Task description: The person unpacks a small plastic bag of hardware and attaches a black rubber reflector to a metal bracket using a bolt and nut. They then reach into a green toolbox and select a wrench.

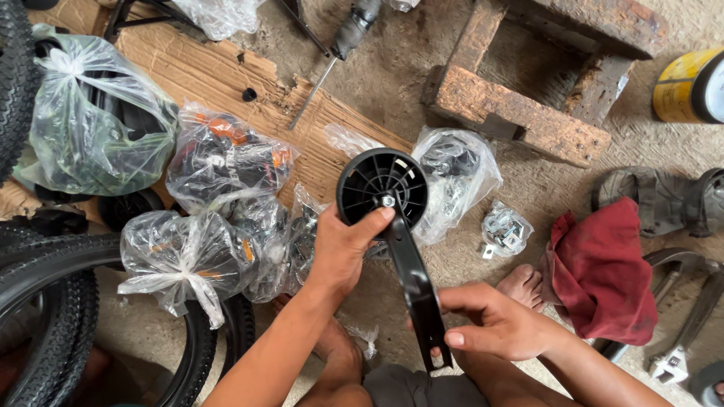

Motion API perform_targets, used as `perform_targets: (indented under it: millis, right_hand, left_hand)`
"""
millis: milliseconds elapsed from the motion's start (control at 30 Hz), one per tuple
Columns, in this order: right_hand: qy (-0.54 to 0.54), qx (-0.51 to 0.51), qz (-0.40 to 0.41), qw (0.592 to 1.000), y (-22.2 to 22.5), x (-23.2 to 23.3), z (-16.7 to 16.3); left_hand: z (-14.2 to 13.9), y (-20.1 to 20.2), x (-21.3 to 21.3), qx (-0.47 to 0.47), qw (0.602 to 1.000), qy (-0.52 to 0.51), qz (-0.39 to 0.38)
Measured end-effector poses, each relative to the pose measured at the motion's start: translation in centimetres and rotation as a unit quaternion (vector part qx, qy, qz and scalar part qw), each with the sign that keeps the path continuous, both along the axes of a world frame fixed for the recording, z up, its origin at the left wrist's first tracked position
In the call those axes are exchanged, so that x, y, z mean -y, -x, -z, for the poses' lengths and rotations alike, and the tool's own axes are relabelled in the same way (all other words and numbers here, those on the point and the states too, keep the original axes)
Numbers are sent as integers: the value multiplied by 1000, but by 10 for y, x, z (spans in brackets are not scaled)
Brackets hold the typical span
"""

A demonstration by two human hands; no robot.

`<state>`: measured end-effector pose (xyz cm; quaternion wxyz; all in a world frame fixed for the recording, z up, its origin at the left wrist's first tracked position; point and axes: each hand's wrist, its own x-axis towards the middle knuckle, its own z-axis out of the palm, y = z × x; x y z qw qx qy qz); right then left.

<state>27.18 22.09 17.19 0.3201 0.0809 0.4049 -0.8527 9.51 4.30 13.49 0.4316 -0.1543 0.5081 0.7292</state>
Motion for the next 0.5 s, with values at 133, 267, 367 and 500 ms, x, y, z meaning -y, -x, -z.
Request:
perform_targets:
  millis: [133, 267, 367, 500]
  right_hand:
    - [-168, -86, -41, 981, -8, 6, 10]
    - [-214, -28, -103, 971, -28, 10, 29]
    - [-5, 71, 122, 990, -41, 9, 48]
    - [-88, 181, 233, 952, -54, -5, 73]
  left_hand:
    - [-8, -2, -4, -123, 987, 45, 92]
    - [-19, -14, -9, -166, 975, 33, 143]
    - [-28, -26, -2, -250, 946, 43, 202]
    - [-24, -53, 7, -409, 898, 27, 159]
